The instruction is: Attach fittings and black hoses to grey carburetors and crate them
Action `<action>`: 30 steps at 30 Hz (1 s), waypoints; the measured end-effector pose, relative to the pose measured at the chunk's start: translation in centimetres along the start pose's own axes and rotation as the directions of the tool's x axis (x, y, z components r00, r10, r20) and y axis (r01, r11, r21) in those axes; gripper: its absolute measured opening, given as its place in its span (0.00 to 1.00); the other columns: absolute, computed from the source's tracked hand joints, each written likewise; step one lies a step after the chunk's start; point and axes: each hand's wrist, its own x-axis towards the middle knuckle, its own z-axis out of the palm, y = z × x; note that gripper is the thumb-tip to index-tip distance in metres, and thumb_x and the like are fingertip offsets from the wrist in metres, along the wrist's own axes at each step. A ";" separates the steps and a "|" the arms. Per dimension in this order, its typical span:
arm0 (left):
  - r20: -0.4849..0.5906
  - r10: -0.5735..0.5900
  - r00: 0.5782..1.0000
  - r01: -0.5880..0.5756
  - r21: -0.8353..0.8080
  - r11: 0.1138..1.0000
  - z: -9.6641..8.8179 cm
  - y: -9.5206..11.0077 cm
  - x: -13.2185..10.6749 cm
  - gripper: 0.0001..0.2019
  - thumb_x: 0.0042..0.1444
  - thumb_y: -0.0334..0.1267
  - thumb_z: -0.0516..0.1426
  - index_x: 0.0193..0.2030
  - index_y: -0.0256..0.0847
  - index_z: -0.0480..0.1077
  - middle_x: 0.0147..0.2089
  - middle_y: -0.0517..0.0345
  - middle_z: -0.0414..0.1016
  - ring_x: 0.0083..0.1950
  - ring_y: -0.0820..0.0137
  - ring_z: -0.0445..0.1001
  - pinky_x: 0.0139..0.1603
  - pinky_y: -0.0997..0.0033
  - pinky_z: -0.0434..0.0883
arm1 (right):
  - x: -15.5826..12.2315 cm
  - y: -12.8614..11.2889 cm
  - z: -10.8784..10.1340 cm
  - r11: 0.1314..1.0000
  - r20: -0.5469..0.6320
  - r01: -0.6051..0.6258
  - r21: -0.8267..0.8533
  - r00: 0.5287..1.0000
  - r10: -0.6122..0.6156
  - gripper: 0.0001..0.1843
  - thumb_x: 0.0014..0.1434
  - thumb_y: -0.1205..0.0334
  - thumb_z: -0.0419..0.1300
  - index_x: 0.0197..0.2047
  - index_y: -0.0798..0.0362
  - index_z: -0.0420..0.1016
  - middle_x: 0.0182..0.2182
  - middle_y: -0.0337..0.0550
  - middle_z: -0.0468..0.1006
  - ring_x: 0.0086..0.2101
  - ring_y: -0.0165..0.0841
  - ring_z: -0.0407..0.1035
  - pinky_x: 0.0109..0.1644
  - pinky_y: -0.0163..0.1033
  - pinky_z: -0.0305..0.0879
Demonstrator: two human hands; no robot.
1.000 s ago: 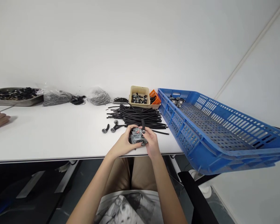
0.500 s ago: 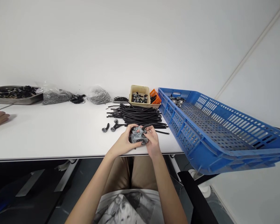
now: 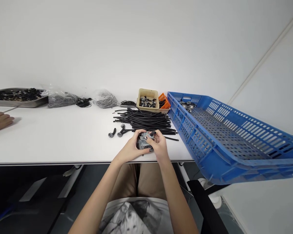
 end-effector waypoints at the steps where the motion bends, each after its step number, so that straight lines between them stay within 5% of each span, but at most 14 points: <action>1: -0.005 0.000 1.000 0.000 0.002 1.000 0.0 0.0 0.0 0.31 0.50 0.40 0.65 0.59 0.45 0.58 0.59 0.51 0.68 0.59 0.59 0.70 0.60 0.59 0.67 | 0.1 -0.1 0.0 1.000 -0.011 0.005 -0.019 1.000 -0.005 0.15 0.44 0.60 0.72 0.31 0.50 0.70 0.27 0.34 0.76 0.31 0.31 0.71 0.39 0.36 0.67; 7: 0.003 -0.009 1.000 0.009 0.003 1.000 -0.1 0.1 -0.1 0.31 0.51 0.41 0.65 0.60 0.45 0.58 0.59 0.51 0.68 0.58 0.59 0.70 0.59 0.59 0.69 | 0.1 -0.7 -1.0 0.998 0.211 -0.065 0.009 0.976 0.062 0.16 0.54 0.52 0.66 0.44 0.50 0.75 0.36 0.40 0.81 0.40 0.35 0.74 0.48 0.39 0.68; 10: -0.007 -0.010 1.000 0.010 0.008 1.000 -0.1 0.0 -0.1 0.32 0.50 0.40 0.66 0.60 0.45 0.58 0.61 0.51 0.67 0.61 0.58 0.68 0.61 0.60 0.67 | 0.0 -0.5 -1.1 1.000 0.120 -0.027 -0.014 0.992 0.028 0.15 0.48 0.55 0.72 0.34 0.49 0.72 0.33 0.38 0.80 0.36 0.33 0.73 0.43 0.38 0.69; 15: 0.002 -0.024 1.000 0.024 0.001 1.000 -0.1 -0.1 -0.2 0.33 0.50 0.41 0.66 0.60 0.45 0.58 0.58 0.52 0.69 0.56 0.59 0.71 0.57 0.60 0.69 | 0.0 -0.5 -1.2 0.996 0.207 -0.083 0.022 0.975 0.076 0.20 0.52 0.50 0.69 0.46 0.49 0.75 0.36 0.40 0.81 0.40 0.36 0.74 0.48 0.40 0.69; 20: 0.001 -0.017 1.000 0.017 -0.008 1.000 -0.1 -0.1 -0.3 0.33 0.49 0.40 0.66 0.60 0.45 0.58 0.60 0.52 0.68 0.58 0.59 0.70 0.59 0.60 0.68 | -0.1 -0.6 -0.8 0.997 0.076 -0.079 0.022 0.994 0.077 0.19 0.43 0.55 0.74 0.36 0.49 0.73 0.33 0.38 0.80 0.37 0.35 0.74 0.45 0.39 0.70; 25: 0.003 -0.023 1.000 0.023 -0.006 1.000 -0.2 0.0 -0.3 0.33 0.49 0.40 0.66 0.61 0.45 0.58 0.58 0.52 0.69 0.57 0.59 0.71 0.58 0.60 0.68 | -0.2 -0.6 -0.7 0.993 0.154 -0.109 0.037 0.983 0.103 0.18 0.52 0.50 0.69 0.42 0.50 0.75 0.34 0.41 0.80 0.41 0.37 0.74 0.48 0.41 0.69; 30: -0.005 -0.016 1.000 0.016 -0.001 1.000 -0.1 0.0 -0.3 0.32 0.49 0.42 0.66 0.60 0.46 0.59 0.59 0.53 0.69 0.59 0.59 0.70 0.59 0.61 0.67 | -0.2 -0.6 -0.6 0.998 0.042 -0.053 0.013 0.998 0.053 0.17 0.45 0.55 0.73 0.35 0.48 0.72 0.32 0.37 0.79 0.38 0.34 0.73 0.46 0.39 0.69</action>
